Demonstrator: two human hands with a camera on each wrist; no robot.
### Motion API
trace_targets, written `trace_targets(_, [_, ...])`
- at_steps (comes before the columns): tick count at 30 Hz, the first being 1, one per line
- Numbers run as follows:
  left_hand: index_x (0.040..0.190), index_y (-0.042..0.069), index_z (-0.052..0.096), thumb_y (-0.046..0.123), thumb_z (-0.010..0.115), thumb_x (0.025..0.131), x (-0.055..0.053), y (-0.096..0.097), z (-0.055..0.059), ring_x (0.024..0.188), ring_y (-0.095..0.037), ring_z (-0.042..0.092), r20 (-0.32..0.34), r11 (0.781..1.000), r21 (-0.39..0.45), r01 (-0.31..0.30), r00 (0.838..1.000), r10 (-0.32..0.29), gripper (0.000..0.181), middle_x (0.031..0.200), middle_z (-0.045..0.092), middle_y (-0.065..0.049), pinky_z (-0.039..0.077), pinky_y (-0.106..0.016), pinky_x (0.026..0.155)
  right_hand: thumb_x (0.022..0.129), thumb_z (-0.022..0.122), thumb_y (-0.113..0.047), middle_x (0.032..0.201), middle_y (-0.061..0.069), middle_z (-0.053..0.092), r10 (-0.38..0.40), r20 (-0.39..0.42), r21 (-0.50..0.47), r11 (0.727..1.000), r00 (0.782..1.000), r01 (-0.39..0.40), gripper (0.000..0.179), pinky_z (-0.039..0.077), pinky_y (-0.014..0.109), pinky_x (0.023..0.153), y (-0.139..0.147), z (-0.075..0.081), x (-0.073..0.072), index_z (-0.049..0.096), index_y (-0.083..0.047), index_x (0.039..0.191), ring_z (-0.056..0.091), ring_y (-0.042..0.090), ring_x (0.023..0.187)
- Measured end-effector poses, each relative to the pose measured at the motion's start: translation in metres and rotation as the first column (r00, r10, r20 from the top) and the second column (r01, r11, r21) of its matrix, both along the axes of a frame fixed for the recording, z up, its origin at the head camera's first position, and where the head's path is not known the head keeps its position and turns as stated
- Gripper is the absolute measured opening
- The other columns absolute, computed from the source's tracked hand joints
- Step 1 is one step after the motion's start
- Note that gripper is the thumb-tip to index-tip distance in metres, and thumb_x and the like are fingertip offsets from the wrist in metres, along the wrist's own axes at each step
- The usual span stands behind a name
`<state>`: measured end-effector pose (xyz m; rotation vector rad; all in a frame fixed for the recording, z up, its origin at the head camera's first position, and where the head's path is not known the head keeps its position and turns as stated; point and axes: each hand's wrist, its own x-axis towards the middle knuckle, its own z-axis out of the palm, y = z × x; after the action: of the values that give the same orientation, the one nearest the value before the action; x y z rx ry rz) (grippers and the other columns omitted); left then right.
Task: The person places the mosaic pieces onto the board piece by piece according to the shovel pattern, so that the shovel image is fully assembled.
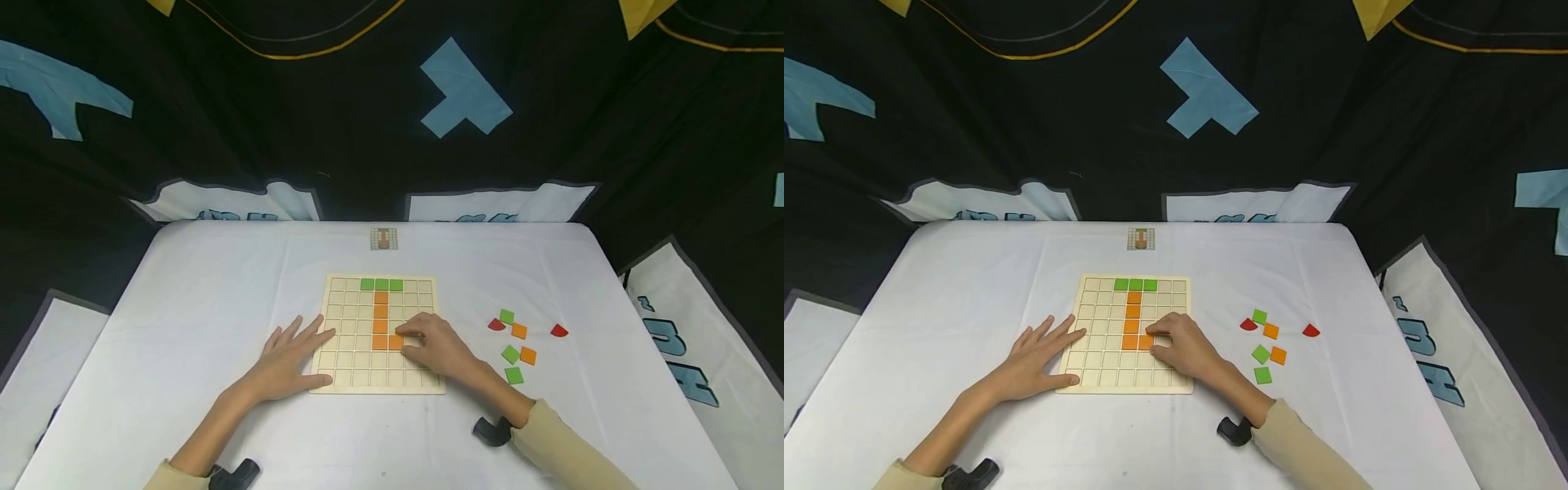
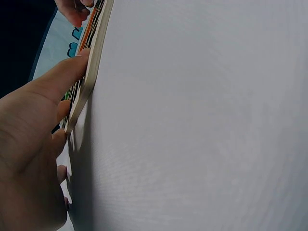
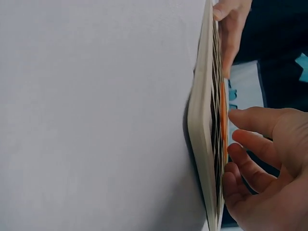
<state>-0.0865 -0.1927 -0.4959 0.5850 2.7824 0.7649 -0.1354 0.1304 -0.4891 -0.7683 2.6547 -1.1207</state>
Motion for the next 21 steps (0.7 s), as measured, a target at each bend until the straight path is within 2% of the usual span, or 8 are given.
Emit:
trace_targets(6, [0.151, 0.017, 0.045, 0.058, 0.069, 0.086, 0.0, -0.001, 0.001, 0.147, -0.047, 0.009, 0.006, 1.0, 0.001, -0.004, 1.0, 0.004, 0.081, 0.162, 0.024, -0.015, 0.001, -0.069, 0.111, 0.084, 0.077, -0.005, 0.109, -0.001, 0.07, -0.119, -0.043, -0.037, 0.992, 0.992, 0.118, 0.026, 0.049, 0.04, 0.085, 0.031, 0.006, -0.001, 0.077, -0.009, 0.11, 0.059, 0.022, 0.102])
trace_targets(12, [0.151, 0.017, 0.045, 0.058, 0.069, 0.086, 0.0, 0.0, 0.0, 0.147, -0.047, 0.009, 0.001, 1.0, -0.009, -0.002, 1.0, 0.002, 0.081, 0.162, 0.024, -0.015, 0.001, -0.069, 0.111, 0.085, 0.077, -0.002, 0.114, 0.008, 0.069, -0.253, -0.082, -0.032, 0.967, 0.964, 0.251, 0.026, 0.052, 0.043, 0.081, 0.077, 0.011, 0.0, 0.076, -0.005, 0.111, 0.061, 0.027, 0.097])
trace_targets(15, [0.151, 0.016, 0.046, 0.058, 0.069, 0.086, -0.001, 0.0, -0.001, 0.147, -0.048, 0.01, -0.007, 1.0, -0.014, 0.003, 1.0, -0.003, 0.081, 0.162, 0.025, -0.016, 0.002, -0.07, 0.111, 0.086, 0.077, -0.002, 0.115, 0.01, 0.068, -0.288, -0.093, -0.038, 0.958, 0.953, 0.286, 0.027, 0.054, 0.038, 0.078, 0.101, 0.009, 0.002, 0.074, -0.003, 0.113, 0.063, 0.025, 0.092])
trace_targets(18, [0.151, 0.017, 0.045, 0.059, 0.069, 0.086, -0.001, 0.0, -0.002, 0.147, -0.047, 0.009, -0.006, 1.0, -0.017, 0.006, 1.0, -0.006, 0.082, 0.162, 0.024, -0.015, 0.002, -0.069, 0.111, 0.088, 0.075, -0.002, 0.117, 0.01, 0.067, -0.319, -0.071, -0.057, 0.947, 0.945, 0.315, 0.028, 0.055, 0.034, 0.078, 0.123, 0.007, 0.005, 0.073, -0.003, 0.115, 0.064, 0.024, 0.093])
trace_targets(21, [0.152, 0.017, 0.044, 0.059, 0.069, 0.085, -0.001, 0.0, -0.001, 0.148, -0.047, 0.008, 0.0, 1.0, -0.013, 0.007, 1.0, -0.007, 0.082, 0.163, 0.023, -0.015, 0.001, -0.069, 0.111, 0.09, 0.074, -0.003, 0.121, 0.012, 0.064, -0.347, -0.026, -0.079, 0.936, 0.938, 0.344, 0.028, 0.054, 0.04, 0.086, 0.141, 0.006, 0.008, 0.072, -0.001, 0.118, 0.064, 0.028, 0.102])
